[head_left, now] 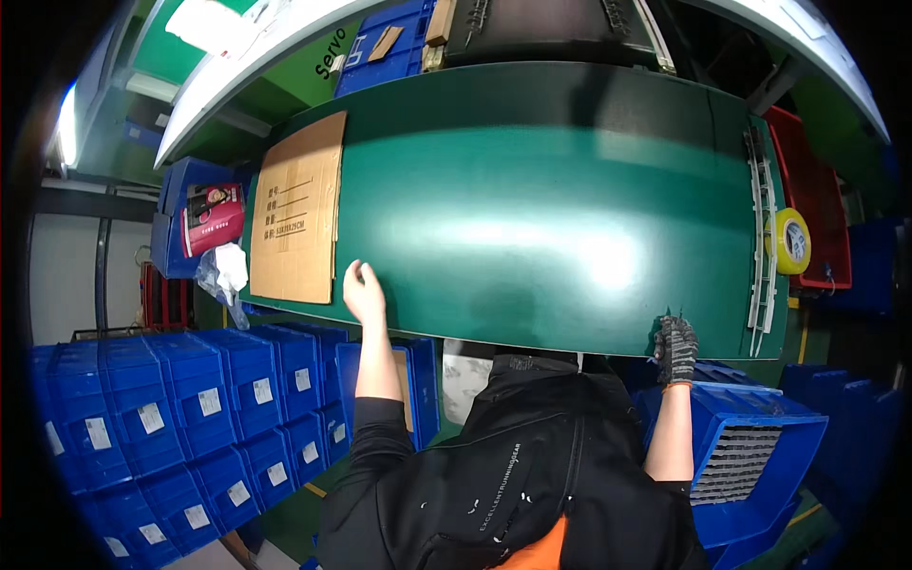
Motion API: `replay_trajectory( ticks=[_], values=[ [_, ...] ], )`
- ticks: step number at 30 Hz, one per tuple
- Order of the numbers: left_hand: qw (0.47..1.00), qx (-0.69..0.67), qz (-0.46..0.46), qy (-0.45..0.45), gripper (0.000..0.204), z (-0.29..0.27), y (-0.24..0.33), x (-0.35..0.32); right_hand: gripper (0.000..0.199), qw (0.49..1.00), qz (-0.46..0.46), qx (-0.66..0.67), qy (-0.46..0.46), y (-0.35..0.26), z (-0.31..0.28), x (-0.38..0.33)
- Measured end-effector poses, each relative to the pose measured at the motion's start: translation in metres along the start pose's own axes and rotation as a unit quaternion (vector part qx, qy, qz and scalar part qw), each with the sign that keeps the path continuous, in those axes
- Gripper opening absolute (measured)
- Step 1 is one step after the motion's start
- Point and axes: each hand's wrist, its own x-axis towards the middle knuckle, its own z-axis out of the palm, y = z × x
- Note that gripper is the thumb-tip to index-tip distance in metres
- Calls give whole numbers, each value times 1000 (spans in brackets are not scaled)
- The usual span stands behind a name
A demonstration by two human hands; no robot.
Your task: The person trims excess material from molded plastic components using a blade, stacks the trimmed components on the workbench, and places the stacks into a blue bin.
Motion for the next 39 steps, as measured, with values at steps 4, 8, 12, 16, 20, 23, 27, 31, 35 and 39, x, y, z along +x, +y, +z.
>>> replay_trajectory(
  ticks=[4, 8, 12, 16, 20, 23, 27, 31, 35, 39],
  values=[
    [984, -56, 133, -108, 27, 91, 83, 33, 12, 981, 73, 152, 91, -33, -4, -20],
    [959, -40, 227, -166, 29, 175, 161, 76, 9, 972, 66, 199, 110, -34, -5, -26],
    [938, 66, 317, -121, 45, 247, 202, 141, 8, 966, 89, 206, 125, -36, -1, -29],
    [926, 110, 316, -173, 49, 292, 255, 185, 9, 962, 123, 195, 142, -46, 2, -31],
    [908, 149, 366, -142, 45, 318, 298, 207, 8, 966, 144, 149, 157, -60, 6, -32],
    [908, 204, 271, -247, 56, 331, 327, 215, 9, 963, 156, 140, 173, -65, 7, -31],
    [895, 226, 339, -183, 56, 362, 288, 279, 13, 973, 135, 85, 167, -54, 12, -29],
    [895, 286, 266, -215, 49, 376, 336, 232, 16, 974, 146, 42, 166, -59, 6, -30],
    [877, 170, 411, -182, 44, 384, 398, 168, 17, 980, 119, 13, 159, -62, 4, -30],
    [841, 140, 476, -215, 41, 385, 456, 109, 17, 985, 59, -57, 152, -15, 1, -30]
  ],
)
